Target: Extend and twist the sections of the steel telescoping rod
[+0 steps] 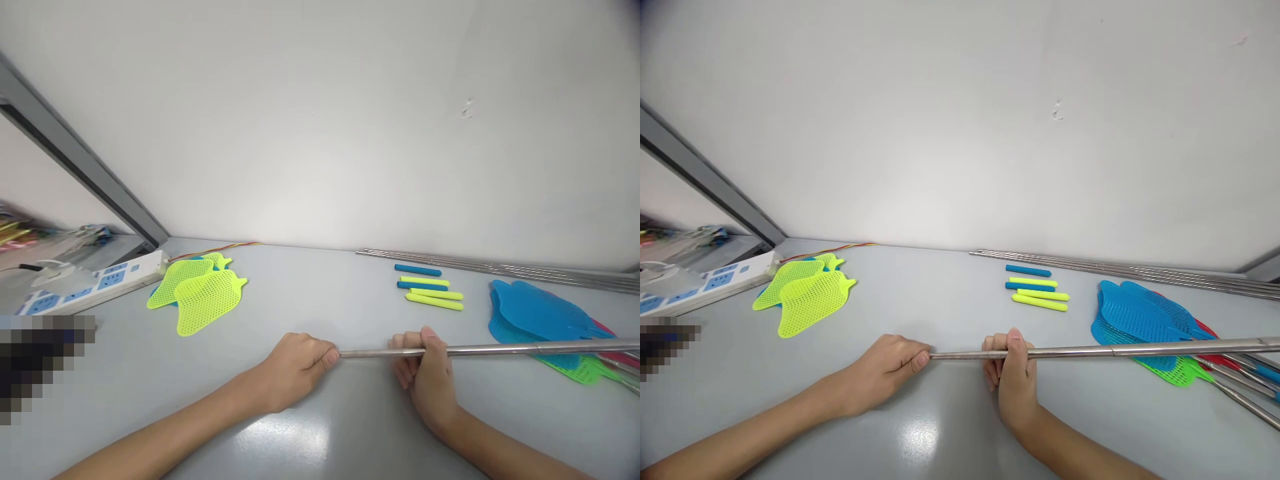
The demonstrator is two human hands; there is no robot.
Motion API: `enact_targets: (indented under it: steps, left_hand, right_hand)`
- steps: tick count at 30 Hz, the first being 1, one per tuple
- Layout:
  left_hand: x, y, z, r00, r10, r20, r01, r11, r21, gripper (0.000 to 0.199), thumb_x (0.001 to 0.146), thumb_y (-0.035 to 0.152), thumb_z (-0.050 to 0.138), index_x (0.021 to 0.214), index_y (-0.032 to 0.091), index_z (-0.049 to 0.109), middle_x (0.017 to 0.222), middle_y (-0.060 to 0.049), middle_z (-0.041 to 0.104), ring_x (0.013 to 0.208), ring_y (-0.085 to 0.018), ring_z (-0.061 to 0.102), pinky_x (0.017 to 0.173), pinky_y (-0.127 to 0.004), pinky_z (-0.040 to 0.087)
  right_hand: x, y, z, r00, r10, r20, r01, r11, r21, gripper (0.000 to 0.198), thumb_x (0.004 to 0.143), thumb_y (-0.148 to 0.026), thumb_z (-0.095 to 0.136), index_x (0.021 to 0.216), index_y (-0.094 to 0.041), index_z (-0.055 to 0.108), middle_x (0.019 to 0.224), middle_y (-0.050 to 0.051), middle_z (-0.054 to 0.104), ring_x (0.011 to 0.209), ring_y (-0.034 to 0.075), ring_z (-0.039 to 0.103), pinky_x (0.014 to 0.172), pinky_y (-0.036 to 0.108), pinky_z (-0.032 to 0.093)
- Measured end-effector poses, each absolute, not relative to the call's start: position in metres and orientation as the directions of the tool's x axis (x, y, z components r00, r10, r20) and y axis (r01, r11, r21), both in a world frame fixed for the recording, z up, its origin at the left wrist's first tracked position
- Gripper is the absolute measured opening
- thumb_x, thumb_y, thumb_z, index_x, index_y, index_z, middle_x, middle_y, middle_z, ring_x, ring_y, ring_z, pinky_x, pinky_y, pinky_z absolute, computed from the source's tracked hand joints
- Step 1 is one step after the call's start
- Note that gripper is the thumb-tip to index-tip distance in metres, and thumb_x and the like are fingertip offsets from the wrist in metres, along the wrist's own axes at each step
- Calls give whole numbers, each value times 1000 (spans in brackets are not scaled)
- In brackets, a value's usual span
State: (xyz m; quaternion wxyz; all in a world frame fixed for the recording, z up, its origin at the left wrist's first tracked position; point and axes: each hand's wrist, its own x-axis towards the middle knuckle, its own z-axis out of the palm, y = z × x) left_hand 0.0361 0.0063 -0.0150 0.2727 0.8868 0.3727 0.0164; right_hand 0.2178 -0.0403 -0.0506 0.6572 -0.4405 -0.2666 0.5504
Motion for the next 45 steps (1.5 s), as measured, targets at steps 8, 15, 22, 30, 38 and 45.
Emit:
enact_targets:
  steps: [8,15,22,30,38,45]
  left_hand:
    - [37,10,-19,723,679,-124,652,-612,448,38,84,37,18,53,16,26,44,4,25,41,-7,27,44,-20,20]
    - [40,5,-28,682,731,-14,687,-633,358,36,85,34,18,58,17,35,51,4,40,45,-8,36,47,-21,24]
    - [41,6,-26,634,772,47,692,-594,411,33,85,32,19,61,18,37,56,3,43,51,-9,39,51,-21,29]
    - [42,7,-26,609,786,101,680,-584,442,29,86,28,18,73,19,42,67,2,48,65,-11,45,59,-22,32]
    - [42,7,-26,611,784,113,668,-587,457,27,86,29,19,73,19,41,66,2,48,65,-11,45,59,-22,32]
    - [43,5,-21,574,811,109,679,-546,491,30,85,32,18,69,19,40,61,3,43,59,-11,43,56,-22,32]
  right_hand:
    - [217,-37,-45,309,939,-152,-469,11,-883,44,78,-35,30,37,-19,25,33,-4,25,32,7,25,33,23,19]
    - [220,-33,-44,251,954,-163,-519,-9,-855,44,76,-38,32,37,-19,27,32,-4,25,32,8,26,34,23,21]
    - [221,-30,-45,203,968,-149,-503,-27,-864,43,77,-37,30,38,-18,30,33,-3,27,32,8,28,34,22,23]
    - [223,-31,-44,167,979,-118,-407,-40,-912,39,76,-34,35,41,-17,34,35,-3,32,34,7,31,36,21,25]
    - [224,-31,-40,214,966,-144,-341,-64,-938,33,73,-36,40,47,-17,37,43,-3,38,36,7,36,36,21,28]
    - [233,-22,-26,318,945,-69,-296,30,-955,16,69,-32,48,62,-17,48,60,-3,46,46,7,41,39,19,33]
